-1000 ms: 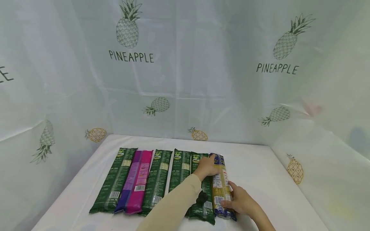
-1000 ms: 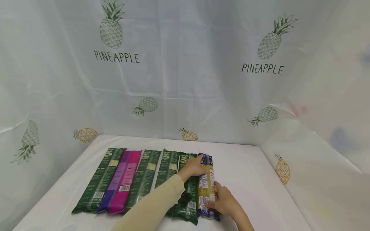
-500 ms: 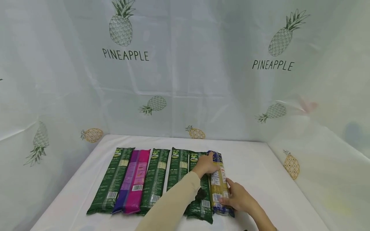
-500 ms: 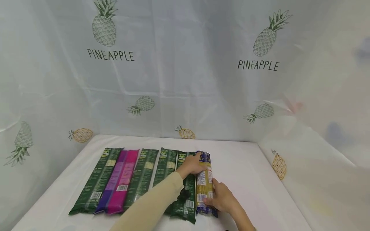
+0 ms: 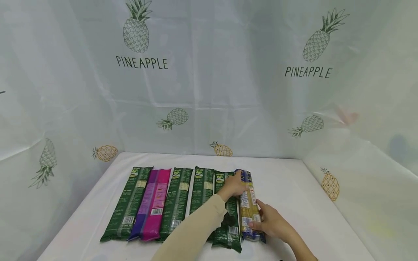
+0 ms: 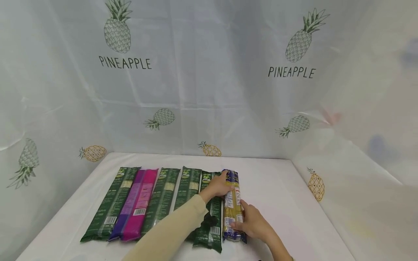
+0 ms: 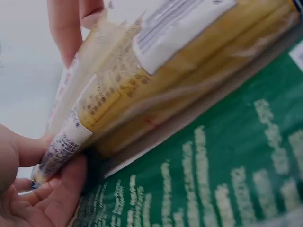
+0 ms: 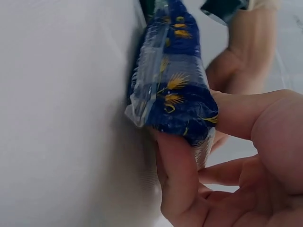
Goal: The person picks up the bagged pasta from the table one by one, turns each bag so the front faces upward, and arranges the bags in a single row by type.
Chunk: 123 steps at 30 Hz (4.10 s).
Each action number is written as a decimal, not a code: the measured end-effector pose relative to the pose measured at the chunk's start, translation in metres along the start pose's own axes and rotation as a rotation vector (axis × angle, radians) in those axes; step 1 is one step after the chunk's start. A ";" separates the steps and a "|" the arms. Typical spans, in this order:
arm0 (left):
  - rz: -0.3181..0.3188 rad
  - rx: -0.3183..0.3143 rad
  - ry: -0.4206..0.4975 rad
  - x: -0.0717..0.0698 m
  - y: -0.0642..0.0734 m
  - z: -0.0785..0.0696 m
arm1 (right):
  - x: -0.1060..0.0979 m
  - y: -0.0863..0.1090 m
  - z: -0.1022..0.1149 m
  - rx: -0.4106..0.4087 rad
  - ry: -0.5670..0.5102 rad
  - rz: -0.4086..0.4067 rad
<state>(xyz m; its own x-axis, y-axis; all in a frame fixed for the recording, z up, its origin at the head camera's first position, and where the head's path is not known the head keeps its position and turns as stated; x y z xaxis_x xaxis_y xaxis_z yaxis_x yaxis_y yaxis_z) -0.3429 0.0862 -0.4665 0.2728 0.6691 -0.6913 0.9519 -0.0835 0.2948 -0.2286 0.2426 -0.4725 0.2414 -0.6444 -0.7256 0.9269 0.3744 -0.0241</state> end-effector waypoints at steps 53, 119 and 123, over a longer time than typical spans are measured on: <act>0.193 0.176 0.682 -0.101 0.046 0.054 | 0.043 0.008 0.084 -0.014 -0.997 -0.009; 0.127 0.176 0.653 -0.099 0.054 0.055 | 0.068 -0.001 0.077 -0.082 -1.162 -0.134; 0.140 0.176 0.618 -0.098 0.056 0.056 | 0.070 -0.001 0.076 -0.061 -1.098 -0.202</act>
<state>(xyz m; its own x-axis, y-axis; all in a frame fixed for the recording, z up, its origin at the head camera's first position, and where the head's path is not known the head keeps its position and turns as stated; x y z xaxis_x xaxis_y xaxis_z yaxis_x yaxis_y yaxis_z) -0.3088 -0.0255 -0.4188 0.3153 0.9397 -0.1322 0.9361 -0.2851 0.2061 -0.1910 0.1464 -0.4706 0.2388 -0.9250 0.2956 0.9694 0.2094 -0.1281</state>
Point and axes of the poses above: each hand's wrist, its own y-axis away from the middle knuckle, its own x-axis out of the palm, z = x × y, the point moved 2 cm from there along -y, towards the middle knuckle, and after that the axes turned 15 degrees about -x, right-handed, at the moved point
